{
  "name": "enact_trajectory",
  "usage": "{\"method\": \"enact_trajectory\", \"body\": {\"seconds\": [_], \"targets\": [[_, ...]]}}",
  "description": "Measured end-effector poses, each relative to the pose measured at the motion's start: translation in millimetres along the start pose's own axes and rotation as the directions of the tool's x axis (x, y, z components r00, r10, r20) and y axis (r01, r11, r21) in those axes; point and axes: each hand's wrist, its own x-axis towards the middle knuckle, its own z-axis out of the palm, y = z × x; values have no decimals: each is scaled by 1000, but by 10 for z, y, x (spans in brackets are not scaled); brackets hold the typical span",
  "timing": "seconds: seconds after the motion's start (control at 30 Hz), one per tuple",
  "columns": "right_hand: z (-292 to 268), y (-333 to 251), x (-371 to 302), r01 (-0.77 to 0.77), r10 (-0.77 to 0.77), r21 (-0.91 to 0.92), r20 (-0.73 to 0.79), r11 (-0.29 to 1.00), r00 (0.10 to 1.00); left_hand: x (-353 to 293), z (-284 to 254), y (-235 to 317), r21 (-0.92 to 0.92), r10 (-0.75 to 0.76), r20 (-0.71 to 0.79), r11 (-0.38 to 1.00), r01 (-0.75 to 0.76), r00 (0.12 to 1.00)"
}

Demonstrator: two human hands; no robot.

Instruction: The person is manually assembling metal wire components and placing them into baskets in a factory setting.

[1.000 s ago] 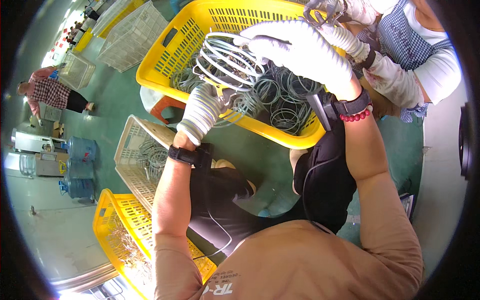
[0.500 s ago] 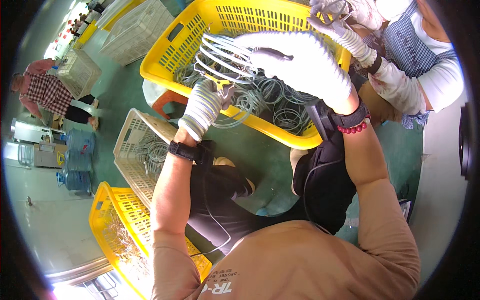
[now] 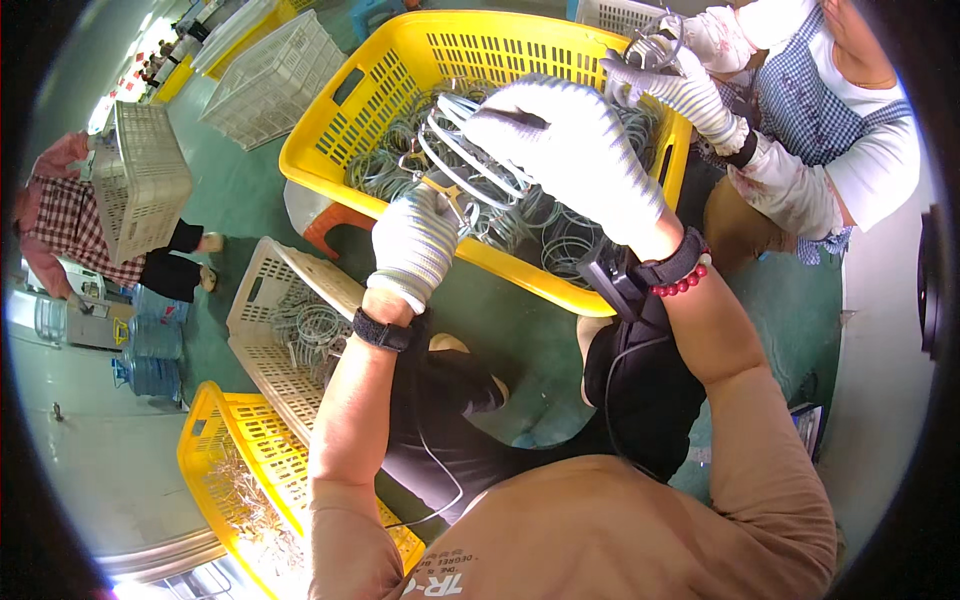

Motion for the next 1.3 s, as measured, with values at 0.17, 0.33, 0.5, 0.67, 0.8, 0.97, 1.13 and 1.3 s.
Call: {"method": "enact_trajectory", "body": {"seconds": [0.17, 0.33, 0.5, 0.67, 0.8, 0.97, 1.13, 1.3], "targets": [[3, -23, -23, -17, 19, 20, -86, 1000, 996, -1, -9, 63, -42, -4, 19, 999, 5, 1000], [37, -72, -26, -58, 64, 62, -104, 996, 992, 9, 80, -67, -163, 13, 6, 986, -12, 1000], [-110, 64, 56, -30, 61, 129, -246, 991, 967, 95, -8, -78, -641, -74, 188, 746, 179, 979], [-234, 258, -26, -514, 483, 257, 179, 818, 857, -21, -386, 107, -917, 10, 331, 237, 319, 944], [60, 547, -422, -461, 328, 108, 563, 881, 759, 38, -403, 163, -946, 110, 319, 103, 308, 941], [105, 396, -283, -151, 191, -118, 527, 981, 828, 14, -372, 225, -976, 179, 215, 18, 216, 960], [65, 325, -241, -75, 72, -324, -20, 943, 997, -41, -317, 346, -983, 103, 180, 42, 177, 978], [115, 531, -369, -237, 337, -327, 297, 915, 893, -75, -353, 244, -822, 236, -67, 537, -188, 969]]}}
